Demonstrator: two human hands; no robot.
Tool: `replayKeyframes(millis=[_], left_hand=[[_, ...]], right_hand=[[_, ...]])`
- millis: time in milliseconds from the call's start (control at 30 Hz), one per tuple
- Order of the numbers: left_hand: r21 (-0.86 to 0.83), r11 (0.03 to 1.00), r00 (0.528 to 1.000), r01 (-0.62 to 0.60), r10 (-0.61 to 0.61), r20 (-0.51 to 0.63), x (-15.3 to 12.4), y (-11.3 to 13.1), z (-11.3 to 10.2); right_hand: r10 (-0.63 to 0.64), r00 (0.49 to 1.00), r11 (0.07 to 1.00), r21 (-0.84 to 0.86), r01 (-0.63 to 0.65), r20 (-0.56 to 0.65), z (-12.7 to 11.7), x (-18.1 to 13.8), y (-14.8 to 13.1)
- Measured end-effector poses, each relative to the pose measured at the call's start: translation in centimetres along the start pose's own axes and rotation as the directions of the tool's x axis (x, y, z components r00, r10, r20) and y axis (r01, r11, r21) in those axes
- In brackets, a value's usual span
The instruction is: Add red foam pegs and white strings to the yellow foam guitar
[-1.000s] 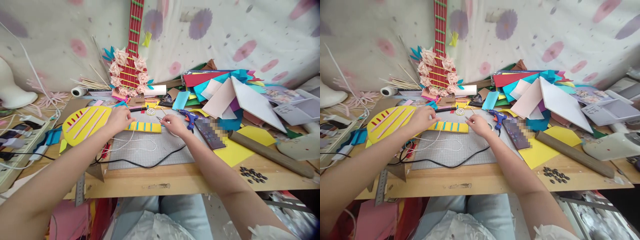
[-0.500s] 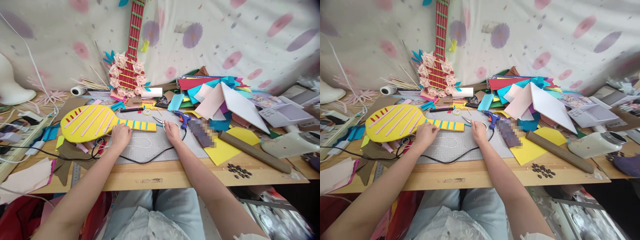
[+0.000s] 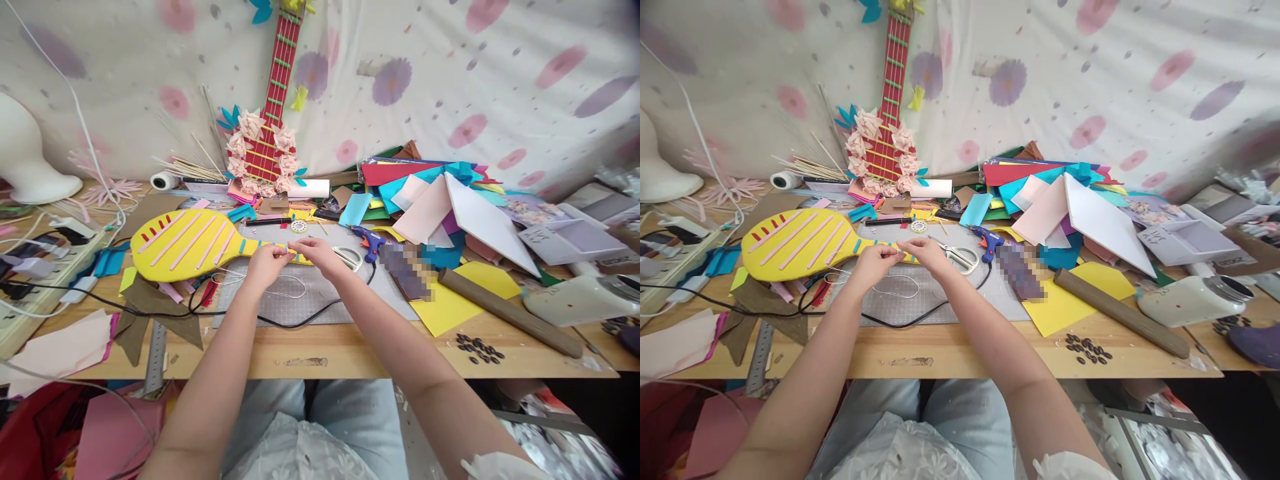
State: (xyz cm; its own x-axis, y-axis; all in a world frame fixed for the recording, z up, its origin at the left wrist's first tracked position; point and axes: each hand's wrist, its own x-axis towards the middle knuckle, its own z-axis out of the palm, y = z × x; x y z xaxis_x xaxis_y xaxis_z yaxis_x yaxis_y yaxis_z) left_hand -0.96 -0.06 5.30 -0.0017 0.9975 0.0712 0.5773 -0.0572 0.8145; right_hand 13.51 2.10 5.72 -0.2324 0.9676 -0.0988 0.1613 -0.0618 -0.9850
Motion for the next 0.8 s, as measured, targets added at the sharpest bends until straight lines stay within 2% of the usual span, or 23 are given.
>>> replayKeyframes(millis=[133,267,433,533,633,733,800], left_hand=[[0.028,0.999,1.000,-0.018,0.018,-0.017,0.2,-0.3,0.2],[-0.034,0.998,0.997,-0.047,0.045,-0.068,0.3,-0.7,0.3],[-0.160,0.987,1.000,-0.022,0.022,-0.001,-0.4,-0.7,0.8],[-0.253,0.968,1.000,-0.004,0.009,0.019,-0.6,-0.5,1.2],[-0.384,0.921,0.996,0.070,-0.042,0.080,-0.5,-0.4,1.0],[-0.421,0.894,0.983,0.152,-0.093,0.157,-0.5,-0.5,0.0],[-0.388,0.910,0.983,0.147,-0.089,0.163,-0.5,-0.9,-1.3]], right_hand=[[0.041,0.999,0.994,0.100,-0.039,-0.021,0.3,1.0,-0.5],[0.073,0.997,0.988,0.137,-0.071,-0.009,0.4,1.2,-0.7],[0.099,0.993,0.984,0.141,-0.107,0.061,1.0,0.8,-0.9],[0.091,0.996,0.973,0.213,-0.089,0.001,1.6,0.9,-1.0],[0.089,0.994,0.966,0.246,-0.072,-0.058,1.5,1.7,-1.3],[0.087,0.978,0.961,0.273,-0.032,-0.190,0.0,3.0,-1.9],[0.091,0.952,0.958,0.288,-0.003,-0.293,-1.8,4.0,-2.4]])
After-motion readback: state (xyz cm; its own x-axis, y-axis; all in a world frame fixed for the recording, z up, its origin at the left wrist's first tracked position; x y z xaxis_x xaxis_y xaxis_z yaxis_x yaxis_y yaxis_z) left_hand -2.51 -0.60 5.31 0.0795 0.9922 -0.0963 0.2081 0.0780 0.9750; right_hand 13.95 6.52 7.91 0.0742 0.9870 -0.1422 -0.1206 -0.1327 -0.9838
